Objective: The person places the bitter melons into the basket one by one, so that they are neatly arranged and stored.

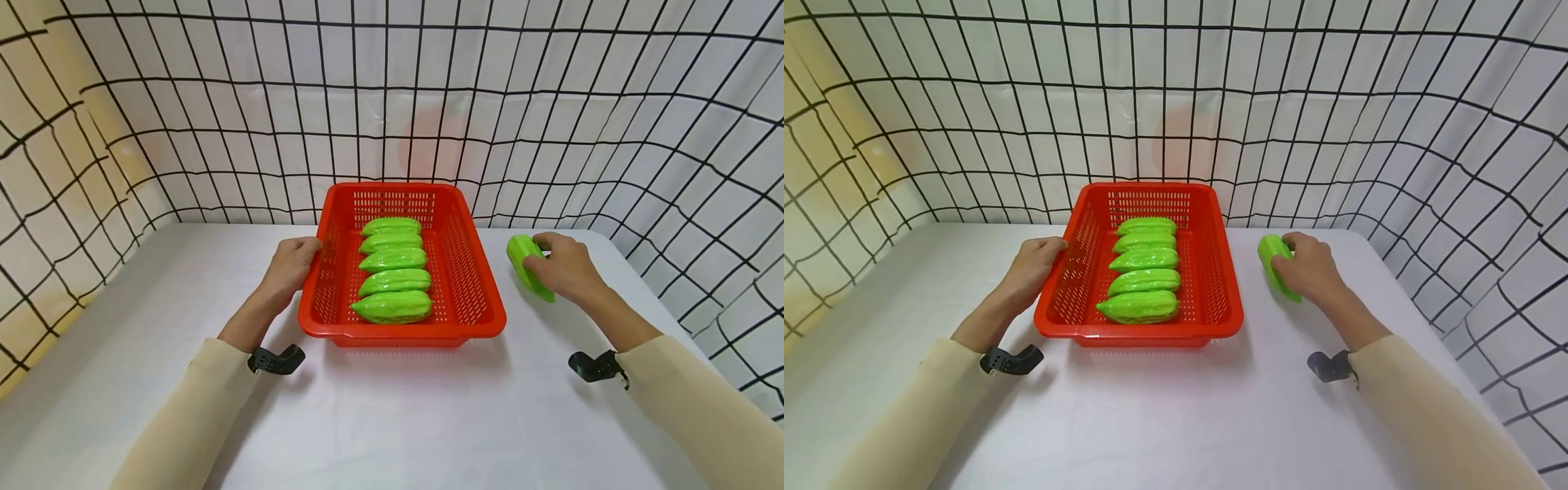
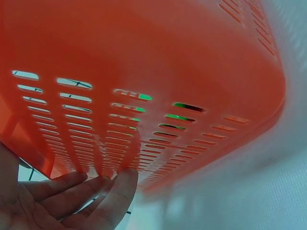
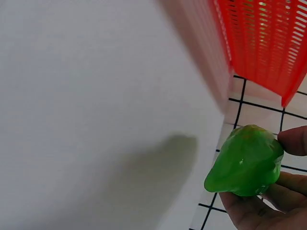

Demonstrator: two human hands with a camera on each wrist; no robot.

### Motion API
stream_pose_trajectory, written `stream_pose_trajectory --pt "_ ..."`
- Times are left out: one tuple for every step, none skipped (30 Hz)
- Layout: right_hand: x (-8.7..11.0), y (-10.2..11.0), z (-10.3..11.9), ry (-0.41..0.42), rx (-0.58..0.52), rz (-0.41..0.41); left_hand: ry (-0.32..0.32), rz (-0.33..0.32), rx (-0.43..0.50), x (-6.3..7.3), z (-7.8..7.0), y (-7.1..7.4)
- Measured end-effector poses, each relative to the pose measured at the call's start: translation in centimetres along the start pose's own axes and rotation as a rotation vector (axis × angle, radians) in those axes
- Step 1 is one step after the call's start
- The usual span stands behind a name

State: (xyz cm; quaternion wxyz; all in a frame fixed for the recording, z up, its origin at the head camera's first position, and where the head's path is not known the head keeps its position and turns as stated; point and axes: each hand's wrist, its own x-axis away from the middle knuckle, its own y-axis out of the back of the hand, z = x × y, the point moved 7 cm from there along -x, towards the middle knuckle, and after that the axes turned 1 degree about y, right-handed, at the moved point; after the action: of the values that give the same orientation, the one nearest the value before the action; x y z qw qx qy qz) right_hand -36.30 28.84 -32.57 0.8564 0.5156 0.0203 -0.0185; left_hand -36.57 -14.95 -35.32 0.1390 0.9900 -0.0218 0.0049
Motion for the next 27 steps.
stream_pose_trajectory --pt "0.0 0.2 0.4 0.007 -0.01 -0.01 -0.001 0.003 -0.002 0.0 0.0 0.0" --pt "-0.1 0.3 0.7 0.015 -0.018 -0.019 -0.002 0.003 -0.004 0.0 0.0 0.0" --pt "-0.1 0.5 1.2 0.023 -0.027 -0.028 -0.002 0.003 -0.006 0.0 0.0 0.1" --pt "-0.1 0.7 1.6 0.031 -0.036 -0.036 -0.002 0.002 -0.009 0.0 0.0 0.1" --pt "-0.1 0.8 2.0 0.037 -0.042 -0.043 -0.002 0.003 -0.012 0.0 0.0 0.1" --pt "-0.2 1.0 2.4 0.042 -0.048 -0.049 -0.001 0.005 -0.013 0.0 0.0 0.1" --pt "-0.2 1.1 2.8 0.048 -0.054 -0.053 0.0 0.005 -0.015 0.1 0.0 0.2" --pt "-0.2 1.3 3.2 0.054 -0.058 -0.058 0.004 0.003 -0.014 0.1 0.0 0.2" --pt "-0.2 1.5 3.6 0.059 -0.063 -0.062 0.004 0.002 -0.017 0.1 0.0 0.2" --pt "-0.2 1.7 4.0 0.067 -0.067 -0.067 0.007 0.001 -0.018 0.1 0.0 0.3" --pt "-0.2 1.8 4.4 0.075 -0.072 -0.069 0.007 0.0 -0.02 0.2 0.0 0.3" --pt "-0.2 2.0 4.8 0.084 -0.077 -0.073 0.007 -0.002 -0.018 0.2 0.0 0.3" --pt "-0.2 2.1 5.1 0.091 -0.08 -0.077 0.005 -0.003 -0.019 0.2 -0.1 0.3" --pt "-0.2 2.2 5.4 0.097 -0.085 -0.079 0.003 -0.001 -0.018 0.2 -0.1 0.3" --pt "-0.2 2.3 5.7 0.103 -0.091 -0.083 0.0 0.002 -0.018 0.2 -0.1 0.3" --pt "-0.2 2.4 6.1 0.109 -0.097 -0.086 -0.002 0.004 -0.014 0.2 -0.2 0.2" --pt "-0.2 2.5 6.4 0.116 -0.103 -0.091 -0.005 0.008 -0.016 0.2 -0.2 0.1" --pt "-0.2 2.5 6.7 0.124 -0.108 -0.098 -0.009 0.01 -0.016 0.2 -0.2 0.1" --pt "-0.1 2.5 7.1 0.132 -0.114 -0.105 -0.01 0.014 -0.017 0.1 -0.2 0.0" --pt "-0.1 2.6 7.5 0.142 -0.12 -0.114 -0.011 0.014 -0.015 0.1 -0.2 0.0" --pt "0.0 2.6 7.9 0.154 -0.124 -0.126 -0.011 0.014 -0.015 0.1 -0.1 0.0" --pt "0.0 2.6 8.3 0.167 -0.128 -0.137 -0.011 0.013 -0.013 0.1 -0.1 -0.1" --pt "0.1 2.6 8.8 0.179 -0.133 -0.148 -0.011 0.013 -0.012 0.1 -0.1 -0.1" --pt "0.2 2.7 9.2 0.189 -0.14 -0.16 -0.01 0.012 -0.009 0.1 -0.1 -0.1" --pt "0.3 2.7 9.6 0.199 -0.148 -0.17 -0.01 0.012 -0.005 0.1 -0.1 -0.1" --pt "0.4 2.7 10.0 0.212 -0.158 -0.179 -0.01 0.012 -0.003 0.1 -0.1 -0.1" --pt "0.5 2.7 10.5 0.223 -0.169 -0.186 -0.011 0.012 -0.002 0.1 -0.1 -0.2"
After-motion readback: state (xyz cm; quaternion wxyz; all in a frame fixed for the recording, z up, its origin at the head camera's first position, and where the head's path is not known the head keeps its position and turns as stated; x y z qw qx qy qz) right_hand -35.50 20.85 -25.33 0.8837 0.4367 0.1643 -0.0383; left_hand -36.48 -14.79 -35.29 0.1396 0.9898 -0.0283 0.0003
